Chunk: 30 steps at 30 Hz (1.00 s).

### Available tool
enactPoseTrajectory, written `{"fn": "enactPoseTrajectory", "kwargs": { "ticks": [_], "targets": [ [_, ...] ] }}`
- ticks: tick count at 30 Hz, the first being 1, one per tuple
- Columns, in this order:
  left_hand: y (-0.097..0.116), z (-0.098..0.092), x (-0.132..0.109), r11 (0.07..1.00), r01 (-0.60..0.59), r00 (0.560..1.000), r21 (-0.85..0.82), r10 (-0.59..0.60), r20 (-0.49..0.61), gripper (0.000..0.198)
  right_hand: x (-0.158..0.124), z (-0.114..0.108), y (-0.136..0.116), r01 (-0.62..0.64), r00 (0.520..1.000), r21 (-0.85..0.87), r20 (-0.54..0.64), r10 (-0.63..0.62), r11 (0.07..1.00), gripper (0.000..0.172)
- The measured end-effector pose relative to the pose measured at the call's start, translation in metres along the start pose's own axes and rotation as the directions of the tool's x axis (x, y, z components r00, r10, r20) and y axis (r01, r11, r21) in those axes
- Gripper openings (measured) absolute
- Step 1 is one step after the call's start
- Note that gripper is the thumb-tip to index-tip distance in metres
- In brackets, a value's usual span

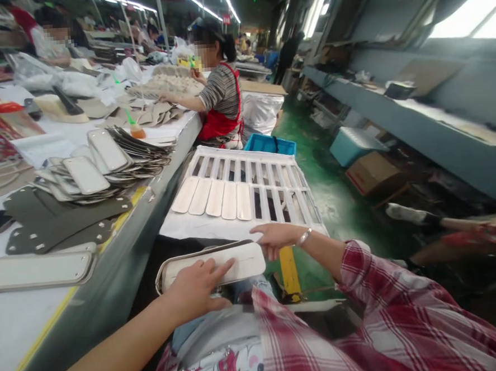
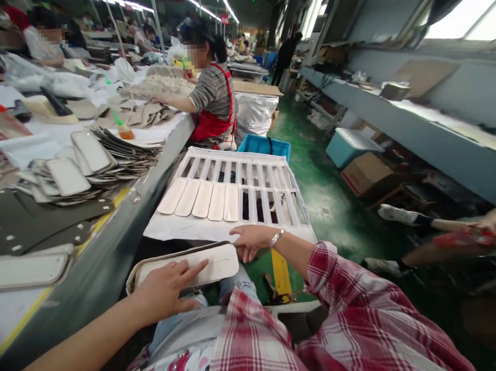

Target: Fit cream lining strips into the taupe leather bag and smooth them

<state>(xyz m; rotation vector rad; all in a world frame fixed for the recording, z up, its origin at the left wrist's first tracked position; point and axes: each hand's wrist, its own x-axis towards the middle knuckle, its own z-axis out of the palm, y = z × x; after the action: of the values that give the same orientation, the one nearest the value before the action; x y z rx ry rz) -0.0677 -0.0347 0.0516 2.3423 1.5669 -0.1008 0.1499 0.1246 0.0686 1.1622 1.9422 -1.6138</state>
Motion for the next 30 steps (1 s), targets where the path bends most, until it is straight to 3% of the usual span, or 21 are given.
{"fn": "enactPoseTrajectory", "kwargs": {
  "ticks": [1,3,6,9,11,13,15,21,26,30],
  "targets": [
    [0.001,-0.001,0.005,0.999,-0.024,1.000,0.026,0.023,0.018,0.082,-0.002,-0.001,0.010,-0.044,0.997,0.042,0.061,0.042,0.998,0.057],
    [0.002,-0.003,0.013,0.996,-0.071,0.997,0.061,0.068,0.047,0.080,-0.004,0.004,0.025,-0.017,0.996,0.041,0.092,0.013,0.999,0.050],
    [0.001,-0.004,0.019,0.991,-0.103,0.992,0.090,0.096,0.080,0.079,0.000,0.017,0.034,0.085,0.996,-0.021,-0.021,-0.086,0.996,0.036],
    [0.000,-0.002,0.019,0.991,-0.085,0.993,0.103,0.076,0.088,0.080,0.007,0.028,0.036,0.128,0.984,-0.081,-0.114,-0.137,0.988,0.034],
    [0.000,0.001,0.020,0.992,-0.061,0.995,0.110,0.052,0.086,0.081,0.010,0.030,0.038,0.236,0.946,-0.166,-0.186,-0.265,0.957,0.034],
    [0.000,0.003,0.023,0.993,-0.044,0.995,0.112,0.034,0.091,0.082,0.011,0.028,0.041,0.366,0.874,-0.265,-0.232,-0.428,0.892,0.035],
    [-0.001,0.004,0.028,0.993,-0.051,0.994,0.104,0.041,0.097,0.081,0.011,0.023,0.042,0.426,0.836,-0.298,-0.232,-0.497,0.855,0.037],
    [-0.008,0.004,0.039,0.994,-0.070,0.990,0.081,0.059,0.125,0.077,0.007,0.014,0.039,0.248,0.945,-0.158,-0.179,-0.275,0.956,0.042],
    [-0.010,0.001,0.041,0.994,-0.069,0.986,0.086,0.055,0.155,0.076,0.007,0.015,0.036,0.214,0.963,-0.031,-0.160,-0.216,0.976,0.048],
    [-0.008,0.004,0.041,0.991,-0.087,0.987,0.098,0.073,0.145,0.060,0.001,0.012,0.035,0.212,0.969,0.033,-0.140,-0.205,0.977,0.047]
  ]
}}
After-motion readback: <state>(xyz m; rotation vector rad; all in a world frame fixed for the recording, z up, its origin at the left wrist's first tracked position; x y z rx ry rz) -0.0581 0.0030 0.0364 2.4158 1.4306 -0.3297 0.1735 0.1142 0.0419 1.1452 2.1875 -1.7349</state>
